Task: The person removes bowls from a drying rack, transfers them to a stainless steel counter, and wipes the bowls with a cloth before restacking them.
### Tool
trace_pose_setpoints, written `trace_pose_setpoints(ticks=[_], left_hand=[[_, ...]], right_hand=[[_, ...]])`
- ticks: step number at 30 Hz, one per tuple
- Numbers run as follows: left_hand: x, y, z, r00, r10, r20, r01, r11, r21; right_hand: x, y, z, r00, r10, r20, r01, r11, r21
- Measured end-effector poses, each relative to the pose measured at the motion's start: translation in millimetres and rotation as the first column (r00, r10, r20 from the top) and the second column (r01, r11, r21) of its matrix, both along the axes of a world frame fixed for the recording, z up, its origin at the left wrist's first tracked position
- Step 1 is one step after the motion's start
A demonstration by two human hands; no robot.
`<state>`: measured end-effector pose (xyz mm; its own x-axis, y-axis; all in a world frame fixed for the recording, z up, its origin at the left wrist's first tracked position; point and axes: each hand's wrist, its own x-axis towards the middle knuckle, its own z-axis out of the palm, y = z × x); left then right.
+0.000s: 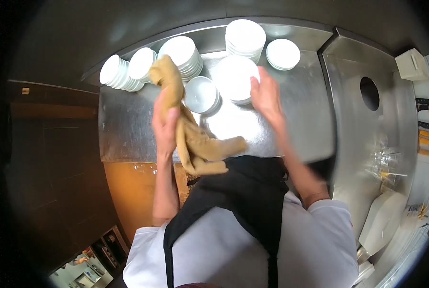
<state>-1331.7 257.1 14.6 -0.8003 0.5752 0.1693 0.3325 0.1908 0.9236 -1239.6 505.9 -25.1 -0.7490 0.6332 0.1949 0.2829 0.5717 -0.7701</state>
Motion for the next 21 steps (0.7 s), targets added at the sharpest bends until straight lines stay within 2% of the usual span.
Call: trace_pose_setpoints(ticks=[1,2,5,7,8,11,14,16,19,20,21], left_hand=[[-9,10,3,0.955,-0.111,-0.274,0.019,0.948,-0.319],[-17,19,4,0.829,-0.287,-0.479,-0.063,0.804,-0.591],[-32,37,-35,0.674,-0.457,-0.58,0.033,0.803,-0.594],[-39,43,-40,0.65,-0.473,-0.595,0.021,0.794,-0.607],[-38,40,-45,0.646,-0.484,-0.59,0.019,0.783,-0.622],[-44,38,-54,0.683,-0.608,-0.405,0.122,0.641,-0.758],[-48,39,-55,0.701,-0.591,-0.4,0.136,0.661,-0.738],[-45,37,-39,0.741,-0.612,-0.277,0.2,0.594,-0.779],[-42,34,-18,0.782,-0.61,-0.129,0.252,0.5,-0.829],[-39,32,-15,0.797,-0.599,-0.083,0.265,0.469,-0.842],[-41,29,-11,0.812,-0.58,-0.066,0.285,0.493,-0.822]], right_hand=[[6,3,-3,1.0,-0.005,0.017,0.005,1.0,-0.015],[8,7,-4,1.0,-0.006,0.03,0.007,1.0,-0.024],[15,1,-11,0.996,-0.039,0.079,0.038,0.999,0.008],[15,-5,-14,0.996,-0.065,0.063,0.064,0.998,0.017],[14,-6,-17,0.994,-0.083,0.072,0.081,0.996,0.022],[10,-9,-26,0.99,-0.11,0.084,0.106,0.993,0.044],[2,-8,-36,0.989,-0.132,0.068,0.125,0.988,0.089],[-4,-5,-36,0.988,-0.125,0.089,0.11,0.982,0.156],[-22,-4,-31,0.996,-0.048,0.078,0.05,0.998,-0.024],[-24,-8,-30,0.996,-0.083,0.044,0.085,0.996,-0.038],[-26,-13,-24,0.993,-0.119,0.011,0.119,0.991,-0.055]])
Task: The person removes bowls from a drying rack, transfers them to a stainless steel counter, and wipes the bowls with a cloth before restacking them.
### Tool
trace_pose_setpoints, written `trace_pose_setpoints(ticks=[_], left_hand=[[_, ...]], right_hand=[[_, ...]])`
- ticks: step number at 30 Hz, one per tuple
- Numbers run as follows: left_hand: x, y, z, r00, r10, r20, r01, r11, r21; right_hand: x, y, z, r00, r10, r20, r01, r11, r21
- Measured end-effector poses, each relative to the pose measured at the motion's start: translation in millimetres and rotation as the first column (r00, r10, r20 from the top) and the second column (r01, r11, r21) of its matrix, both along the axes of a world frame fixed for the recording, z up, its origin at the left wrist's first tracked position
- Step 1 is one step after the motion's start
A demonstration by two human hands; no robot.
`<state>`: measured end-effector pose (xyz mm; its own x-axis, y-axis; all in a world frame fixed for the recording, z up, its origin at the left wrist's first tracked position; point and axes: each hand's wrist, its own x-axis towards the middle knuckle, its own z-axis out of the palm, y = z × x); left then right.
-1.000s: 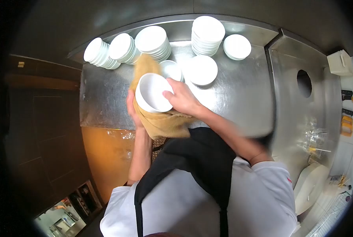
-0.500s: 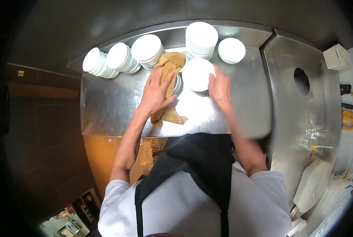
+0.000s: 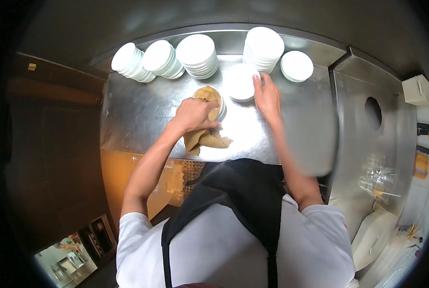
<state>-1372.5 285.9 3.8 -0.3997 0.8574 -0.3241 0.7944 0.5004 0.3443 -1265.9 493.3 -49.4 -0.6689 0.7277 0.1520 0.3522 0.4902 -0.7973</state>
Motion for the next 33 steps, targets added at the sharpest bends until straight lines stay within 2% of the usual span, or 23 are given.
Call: trace_pose_setpoints(ticks=[2,3,4,5,7,8,9,12,16,18,19,20,21,22,23,24,25,28,29,30,31,32,33], left_hand=[[-8,-9,6,0.997,0.038,0.075,-0.041,0.998,0.043],[-12,-18,4,0.955,0.127,0.268,-0.177,0.969,0.173],[-14,-31,1,0.869,0.179,0.462,-0.33,0.905,0.269],[-16,-46,-1,0.744,0.189,0.64,-0.483,0.815,0.321],[-21,-79,14,0.64,0.174,0.749,-0.605,0.714,0.351],[-20,-99,6,0.579,0.146,0.802,-0.702,0.589,0.4],[-15,-114,-6,0.522,0.104,0.846,-0.784,0.449,0.429],[9,-138,-14,0.413,0.115,0.903,-0.908,0.121,0.4],[42,-142,-41,0.286,0.166,0.944,-0.947,-0.104,0.305],[62,-132,-46,0.148,-0.095,0.984,-0.971,-0.204,0.127],[72,-121,-44,0.084,-0.231,0.969,-0.971,-0.236,0.028],[83,-108,-41,0.302,0.044,0.952,-0.935,-0.181,0.305],[95,-93,-35,0.504,0.292,0.813,-0.84,-0.052,0.54],[105,-79,-29,0.663,0.485,0.57,-0.7,0.131,0.702],[111,-73,-23,0.759,0.598,0.256,-0.534,0.348,0.771],[109,-73,-17,0.762,0.569,0.309,-0.551,0.319,0.771],[96,-74,-10,0.764,0.538,0.357,-0.566,0.291,0.771],[58,-70,6,0.765,0.412,0.495,-0.61,0.219,0.761],[56,-67,8,0.526,0.139,0.839,-0.851,0.096,0.517],[53,-63,11,0.166,-0.176,0.97,-0.98,0.084,0.182],[50,-60,17,-0.231,-0.453,0.861,-0.969,0.185,-0.162],[58,-49,22,-0.227,-0.412,0.882,-0.974,0.116,-0.196],[60,-41,12,-0.158,-0.333,0.93,-0.986,0.103,-0.131]], right_hand=[[-1,-11,13,0.999,-0.018,-0.029,0.017,0.999,-0.048],[6,-23,33,1.0,0.005,-0.021,-0.006,0.997,-0.08],[8,-33,42,1.0,0.027,-0.01,-0.028,0.993,-0.114],[6,-40,35,0.987,0.161,0.021,-0.159,0.985,-0.058],[-4,-57,29,0.9,0.398,0.178,-0.406,0.914,0.01],[-10,-66,17,0.881,0.445,0.162,-0.467,0.873,0.14],[-16,-73,17,0.87,0.442,0.218,-0.474,0.872,0.122],[-33,-81,7,0.839,0.436,0.325,-0.479,0.876,0.06],[-41,-80,-6,0.825,0.462,0.326,-0.509,0.857,0.075],[-42,-77,-18,0.857,0.459,0.234,-0.484,0.873,0.056],[-42,-79,-9,0.868,0.473,0.151,-0.458,0.88,-0.124],[-39,-82,0,0.882,0.467,0.068,-0.428,0.852,-0.303],[-34,-86,9,0.897,0.442,-0.011,-0.394,0.789,-0.471],[-29,-97,14,0.882,0.471,0.001,-0.384,0.721,-0.576],[-21,-108,16,0.866,0.501,0.01,-0.363,0.641,-0.676],[-14,-117,-25,0.793,0.607,0.053,-0.584,0.783,-0.216],[-5,-121,-3,0.76,0.648,-0.037,-0.574,0.644,-0.506],[8,-107,31,0.723,0.689,-0.055,-0.608,0.596,-0.524],[11,-105,39,0.716,0.69,-0.104,-0.625,0.567,-0.537],[12,-104,43,0.709,0.688,-0.158,-0.644,0.539,-0.543],[12,-108,44,0.774,0.616,-0.144,-0.609,0.663,-0.436],[12,-113,44,0.834,0.534,-0.142,-0.549,0.773,-0.318],[11,-115,43,0.883,0.446,-0.15,-0.468,0.862,-0.195]])
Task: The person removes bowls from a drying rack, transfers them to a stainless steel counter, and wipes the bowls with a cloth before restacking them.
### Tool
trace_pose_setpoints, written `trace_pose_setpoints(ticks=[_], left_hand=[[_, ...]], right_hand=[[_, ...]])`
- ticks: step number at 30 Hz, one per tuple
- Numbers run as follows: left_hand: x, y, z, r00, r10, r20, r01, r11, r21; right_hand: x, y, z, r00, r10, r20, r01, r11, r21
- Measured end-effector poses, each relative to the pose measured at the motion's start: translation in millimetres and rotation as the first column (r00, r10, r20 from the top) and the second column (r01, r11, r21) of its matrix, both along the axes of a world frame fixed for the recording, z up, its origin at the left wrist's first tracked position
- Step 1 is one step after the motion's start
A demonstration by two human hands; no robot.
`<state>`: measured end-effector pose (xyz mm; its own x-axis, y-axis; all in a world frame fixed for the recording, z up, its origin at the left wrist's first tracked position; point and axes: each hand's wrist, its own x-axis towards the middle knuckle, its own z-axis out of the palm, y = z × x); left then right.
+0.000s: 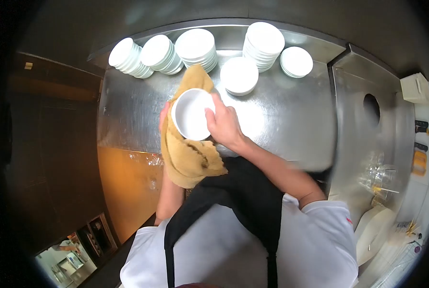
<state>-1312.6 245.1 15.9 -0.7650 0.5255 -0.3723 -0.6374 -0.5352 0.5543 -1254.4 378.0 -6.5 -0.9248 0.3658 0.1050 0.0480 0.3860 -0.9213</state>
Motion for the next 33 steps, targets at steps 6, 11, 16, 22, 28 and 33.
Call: trace_pose_setpoints(ticks=[6,11,16,22,28,33], left_hand=[[0,-13,7,0.975,-0.075,-0.21,0.038,0.984,-0.174],[-25,9,-33,0.064,-0.919,-0.39,-0.519,0.303,-0.799],[-24,27,-56,-0.091,-0.967,-0.24,-0.626,0.243,-0.741],[-50,48,-51,0.06,-0.998,-0.007,-0.427,-0.019,-0.904],[-80,52,3,0.055,-0.995,0.084,-0.039,-0.086,-0.996],[-90,-27,76,0.249,-0.96,-0.128,0.208,0.182,-0.961]], right_hand=[[-31,84,-14,0.933,-0.349,-0.09,0.359,0.88,0.31],[-33,119,-29,0.955,-0.292,-0.053,0.283,0.844,0.455],[-35,121,-33,0.943,-0.332,-0.034,0.303,0.807,0.507],[-9,113,-7,0.892,-0.447,0.06,0.41,0.859,0.308],[21,73,-15,0.973,-0.187,0.137,0.18,0.982,0.059],[-3,40,-53,0.963,-0.051,0.263,0.024,0.994,0.106]])
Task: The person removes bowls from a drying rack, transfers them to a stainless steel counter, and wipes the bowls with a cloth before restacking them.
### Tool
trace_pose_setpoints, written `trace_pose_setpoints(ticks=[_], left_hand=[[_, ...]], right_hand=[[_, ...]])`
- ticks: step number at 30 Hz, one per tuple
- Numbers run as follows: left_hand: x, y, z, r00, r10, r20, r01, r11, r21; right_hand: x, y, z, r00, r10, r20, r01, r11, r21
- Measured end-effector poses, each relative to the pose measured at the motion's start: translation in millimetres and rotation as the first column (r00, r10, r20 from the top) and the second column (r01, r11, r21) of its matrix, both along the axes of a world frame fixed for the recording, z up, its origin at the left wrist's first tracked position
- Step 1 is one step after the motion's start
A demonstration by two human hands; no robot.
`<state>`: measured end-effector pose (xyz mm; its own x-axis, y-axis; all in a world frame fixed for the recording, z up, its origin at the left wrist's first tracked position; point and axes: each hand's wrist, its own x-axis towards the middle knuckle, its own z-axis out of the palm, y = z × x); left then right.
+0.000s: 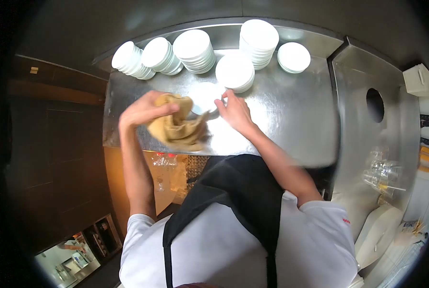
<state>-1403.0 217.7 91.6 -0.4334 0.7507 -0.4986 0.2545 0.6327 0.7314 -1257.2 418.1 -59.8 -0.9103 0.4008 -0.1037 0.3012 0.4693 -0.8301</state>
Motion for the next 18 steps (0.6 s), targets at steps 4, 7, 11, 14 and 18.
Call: trace_pose_setpoints(ticks=[4,7,11,14,18], left_hand=[[2,-47,-12,0.96,0.268,0.075,-0.274,0.957,0.092],[16,-61,-64,0.906,0.423,0.006,-0.421,0.901,0.102],[56,-57,-114,0.792,0.6,0.109,-0.608,0.76,0.231],[85,-50,-124,0.663,0.74,0.117,-0.681,0.531,0.504],[134,-10,-129,0.51,0.716,-0.477,-0.302,0.668,0.68]], right_hand=[[-22,-28,-7,0.994,-0.074,0.08,0.073,0.997,0.026],[-37,-28,-20,0.986,-0.059,0.156,0.055,0.998,0.024],[-37,-26,-1,0.995,0.026,0.097,-0.032,0.998,0.055],[-33,-25,-9,1.0,-0.021,0.016,0.023,0.994,-0.107],[-12,-40,-7,0.993,0.117,-0.016,-0.112,0.899,-0.423]])
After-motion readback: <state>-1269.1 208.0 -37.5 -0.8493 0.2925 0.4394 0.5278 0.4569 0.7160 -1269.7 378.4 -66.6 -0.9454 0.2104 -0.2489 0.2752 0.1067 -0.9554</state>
